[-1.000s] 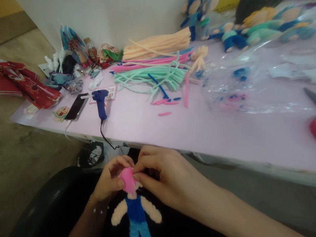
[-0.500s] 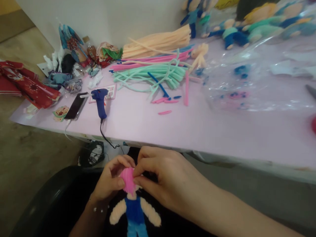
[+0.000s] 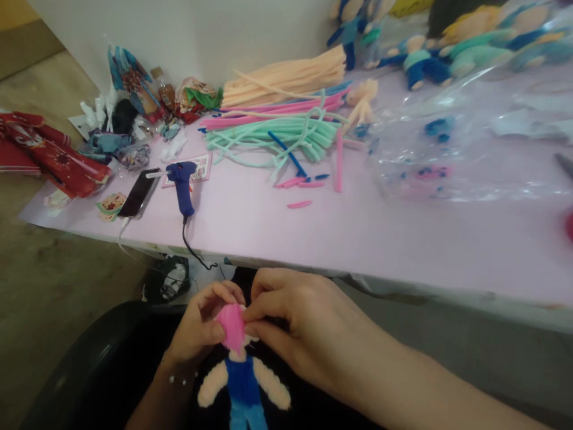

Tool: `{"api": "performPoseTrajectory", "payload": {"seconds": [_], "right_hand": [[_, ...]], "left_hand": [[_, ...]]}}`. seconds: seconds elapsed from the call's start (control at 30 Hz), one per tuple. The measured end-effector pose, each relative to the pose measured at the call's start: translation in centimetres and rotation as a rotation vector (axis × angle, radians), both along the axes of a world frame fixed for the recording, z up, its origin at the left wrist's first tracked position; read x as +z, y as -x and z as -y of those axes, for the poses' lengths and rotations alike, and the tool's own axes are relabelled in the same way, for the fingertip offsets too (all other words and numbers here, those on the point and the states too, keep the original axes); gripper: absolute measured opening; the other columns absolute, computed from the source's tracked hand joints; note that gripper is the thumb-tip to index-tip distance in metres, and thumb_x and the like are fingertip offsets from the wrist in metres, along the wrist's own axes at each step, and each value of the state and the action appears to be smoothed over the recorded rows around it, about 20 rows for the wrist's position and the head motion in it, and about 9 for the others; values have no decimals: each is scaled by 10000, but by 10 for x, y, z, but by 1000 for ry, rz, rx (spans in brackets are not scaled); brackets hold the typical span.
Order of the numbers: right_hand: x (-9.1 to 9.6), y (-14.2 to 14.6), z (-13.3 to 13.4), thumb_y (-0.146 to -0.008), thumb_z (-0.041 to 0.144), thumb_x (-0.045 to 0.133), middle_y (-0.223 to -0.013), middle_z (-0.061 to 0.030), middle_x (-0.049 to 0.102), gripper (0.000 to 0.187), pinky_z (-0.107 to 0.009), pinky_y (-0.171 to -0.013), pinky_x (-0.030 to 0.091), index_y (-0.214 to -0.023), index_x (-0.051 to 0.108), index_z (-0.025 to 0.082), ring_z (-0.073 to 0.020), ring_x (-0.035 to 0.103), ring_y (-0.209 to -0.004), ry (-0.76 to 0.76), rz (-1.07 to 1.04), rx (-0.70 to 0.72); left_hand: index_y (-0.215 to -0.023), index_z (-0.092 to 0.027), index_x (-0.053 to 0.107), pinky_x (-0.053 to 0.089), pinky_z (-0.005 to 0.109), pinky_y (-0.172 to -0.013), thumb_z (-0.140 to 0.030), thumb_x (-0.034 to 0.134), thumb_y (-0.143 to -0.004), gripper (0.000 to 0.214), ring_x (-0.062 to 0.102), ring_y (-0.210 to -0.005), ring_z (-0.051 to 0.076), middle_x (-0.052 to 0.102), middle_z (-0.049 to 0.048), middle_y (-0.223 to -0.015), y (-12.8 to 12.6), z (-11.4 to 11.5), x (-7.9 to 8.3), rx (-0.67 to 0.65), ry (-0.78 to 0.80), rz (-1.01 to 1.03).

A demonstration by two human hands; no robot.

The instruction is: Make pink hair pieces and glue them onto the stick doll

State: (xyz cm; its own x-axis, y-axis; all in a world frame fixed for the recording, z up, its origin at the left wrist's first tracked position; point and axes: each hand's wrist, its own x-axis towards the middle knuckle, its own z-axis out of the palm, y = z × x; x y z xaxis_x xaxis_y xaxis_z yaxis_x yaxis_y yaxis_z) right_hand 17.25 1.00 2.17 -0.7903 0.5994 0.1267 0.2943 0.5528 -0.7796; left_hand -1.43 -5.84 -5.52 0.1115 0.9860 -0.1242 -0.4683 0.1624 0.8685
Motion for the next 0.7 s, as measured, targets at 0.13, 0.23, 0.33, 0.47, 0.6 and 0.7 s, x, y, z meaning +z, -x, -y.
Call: {"api": "performPoseTrajectory", "payload": {"seconds": [0.13, 0.23, 0.33, 0.47, 0.6, 0.7], "right_hand": [[-4, 0, -2, -874, 154, 612, -762, -17, 643, 215, -188, -552, 450, -758, 776, 229, -97, 618, -635, 95, -14, 15], [-8, 0, -2, -861, 155, 627, -749, -11, 636, 202, -190, -554, 448, -738, 769, 228, -93, 611, -626, 102, -40, 7], [-10, 0, -1, -855, 167, 638, -740, -12, 633, 183, -195, -550, 446, -733, 762, 224, -97, 604, -621, 78, -59, -7], [-9, 1, -1, -857, 170, 625, -753, -22, 639, 187, -198, -536, 441, -727, 751, 218, -107, 603, -630, 36, -41, -9], [-5, 0, 0, -853, 133, 605, -753, -22, 638, 206, -201, -530, 439, -715, 735, 213, -109, 593, -618, -15, -16, 9], [-2, -1, 4, -843, 106, 609, -758, -21, 638, 203, -208, -534, 439, -716, 724, 214, -116, 595, -625, -82, 11, 14]], "left_hand": [[-830, -190, 696, 467, 260, -698, -346, 923, -556, 389, 576, -820, 167, 621, 47, -926, 1, 1, -2, -12, -53, 21], [-842, -192, 709, 466, 263, -706, -335, 924, -560, 383, 581, -833, 172, 622, 50, -935, 1, 1, -4, -10, -70, 16], [-843, -188, 710, 463, 264, -707, -340, 928, -553, 393, 581, -836, 174, 622, 54, -939, 1, 1, -5, -11, -68, 10], [-837, -179, 699, 460, 274, -704, -377, 926, -556, 412, 584, -828, 177, 617, 59, -940, 1, 0, -4, -13, -75, -17], [-826, -180, 693, 459, 283, -693, -396, 929, -542, 428, 580, -811, 176, 614, 58, -931, 0, 0, -2, -20, -61, -45], [-826, -182, 700, 460, 283, -703, -379, 932, -544, 415, 580, -824, 180, 614, 58, -929, 0, 1, -2, -13, -64, -52]]}}
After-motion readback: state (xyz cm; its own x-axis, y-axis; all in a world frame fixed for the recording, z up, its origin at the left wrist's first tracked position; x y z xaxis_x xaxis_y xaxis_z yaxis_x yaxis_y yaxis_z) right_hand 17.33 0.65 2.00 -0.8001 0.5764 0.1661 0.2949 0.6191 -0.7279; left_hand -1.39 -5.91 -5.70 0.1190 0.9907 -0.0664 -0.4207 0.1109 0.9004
